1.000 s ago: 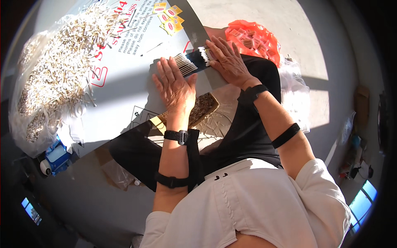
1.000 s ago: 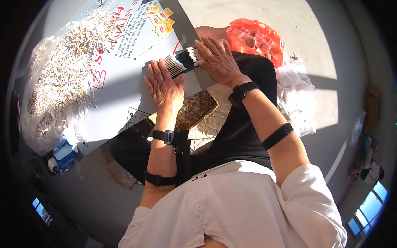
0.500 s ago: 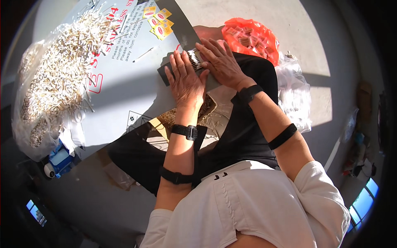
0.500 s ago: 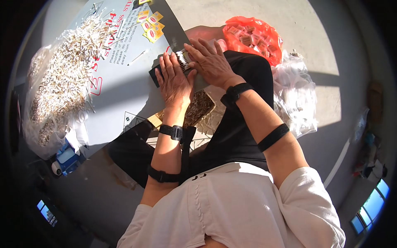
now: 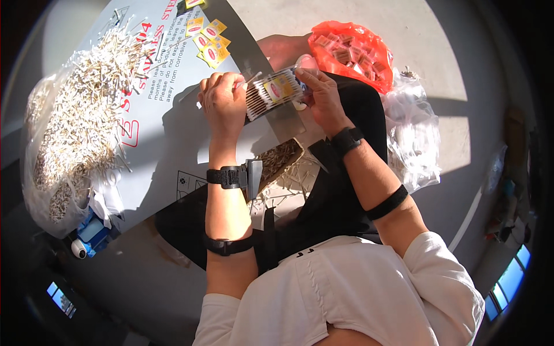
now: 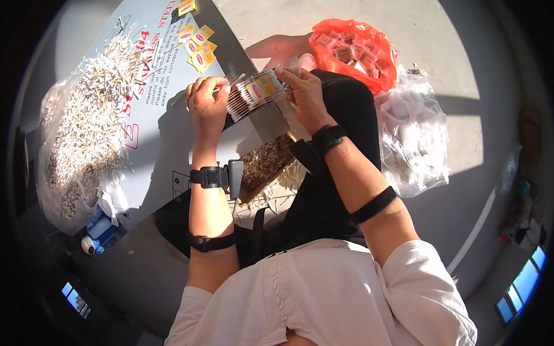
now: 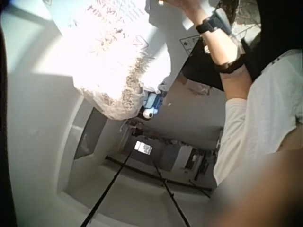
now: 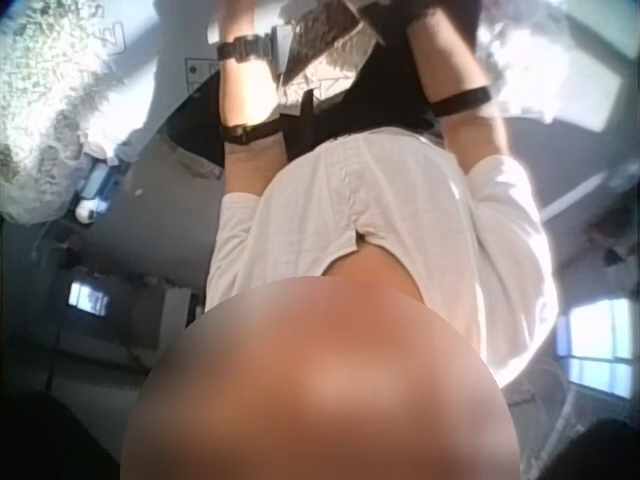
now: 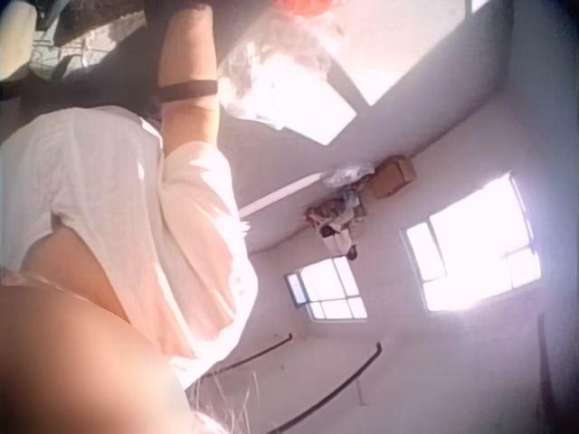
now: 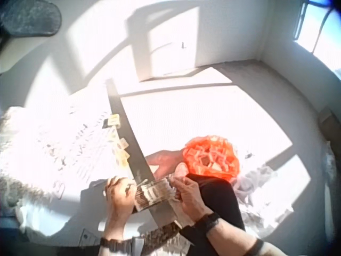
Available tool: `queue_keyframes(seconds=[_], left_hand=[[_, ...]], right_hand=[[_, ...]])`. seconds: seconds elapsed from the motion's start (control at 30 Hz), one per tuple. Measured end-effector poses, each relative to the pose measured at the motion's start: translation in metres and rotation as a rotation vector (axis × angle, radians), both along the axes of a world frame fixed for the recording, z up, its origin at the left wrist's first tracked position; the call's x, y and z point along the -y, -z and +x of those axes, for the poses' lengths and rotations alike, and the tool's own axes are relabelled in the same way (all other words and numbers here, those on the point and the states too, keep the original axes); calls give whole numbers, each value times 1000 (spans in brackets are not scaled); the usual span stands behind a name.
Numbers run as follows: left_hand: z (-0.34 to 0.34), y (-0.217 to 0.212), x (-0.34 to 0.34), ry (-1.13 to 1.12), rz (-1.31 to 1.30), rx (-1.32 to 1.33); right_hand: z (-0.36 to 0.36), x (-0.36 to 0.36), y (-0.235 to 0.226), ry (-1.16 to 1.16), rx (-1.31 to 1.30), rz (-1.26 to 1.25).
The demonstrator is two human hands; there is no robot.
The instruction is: Organizing and placing small swabs into a display holder.
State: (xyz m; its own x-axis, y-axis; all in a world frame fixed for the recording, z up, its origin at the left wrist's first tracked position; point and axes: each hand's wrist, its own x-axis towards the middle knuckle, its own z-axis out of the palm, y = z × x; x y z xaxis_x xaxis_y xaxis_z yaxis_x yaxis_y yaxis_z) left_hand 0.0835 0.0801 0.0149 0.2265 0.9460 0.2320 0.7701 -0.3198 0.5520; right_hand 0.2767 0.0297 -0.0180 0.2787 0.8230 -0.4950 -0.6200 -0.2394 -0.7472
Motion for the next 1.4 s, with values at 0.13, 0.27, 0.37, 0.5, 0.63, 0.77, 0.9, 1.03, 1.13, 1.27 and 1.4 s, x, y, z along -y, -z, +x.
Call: queue_keyframes(seconds=[0.13, 0.27, 0.37, 0.5, 0.63, 0.77, 0.9, 1.03, 1.13, 1.27, 1.4], left_hand=[[1, -9, -18, 154, -73, -61], [-1, -10, -18, 199, -36, -126], [-3, -10, -15, 211, -31, -162], [-2, -12, -16, 255, -2, -181], [4, -15, -20, 319, 2, -208], [3, -14, -24, 352, 62, -233], [0, -18, -25, 375, 29, -266], [2, -22, -29, 411, 25, -285], [5, -27, -29, 435, 35, -305], [7, -27, -30, 440, 21, -339], [4, -29, -29, 432, 20, -366]], right_hand=[[1, 0, 4, -1, -60, 15], [-4, -2, 3, 11, -106, 16], [-4, -1, 4, 23, -74, -17], [-4, 0, 4, 10, -62, 1], [-2, 0, 6, 12, -64, 18], [-6, -2, 5, 27, -73, 21], [-5, -1, 8, 27, -67, 27], [5, 0, 19, -18, -102, 48], [2, -1, 18, -5, -118, 50], [-3, -1, 6, 6, -117, 61], [-2, -3, -4, 45, -82, -26]])
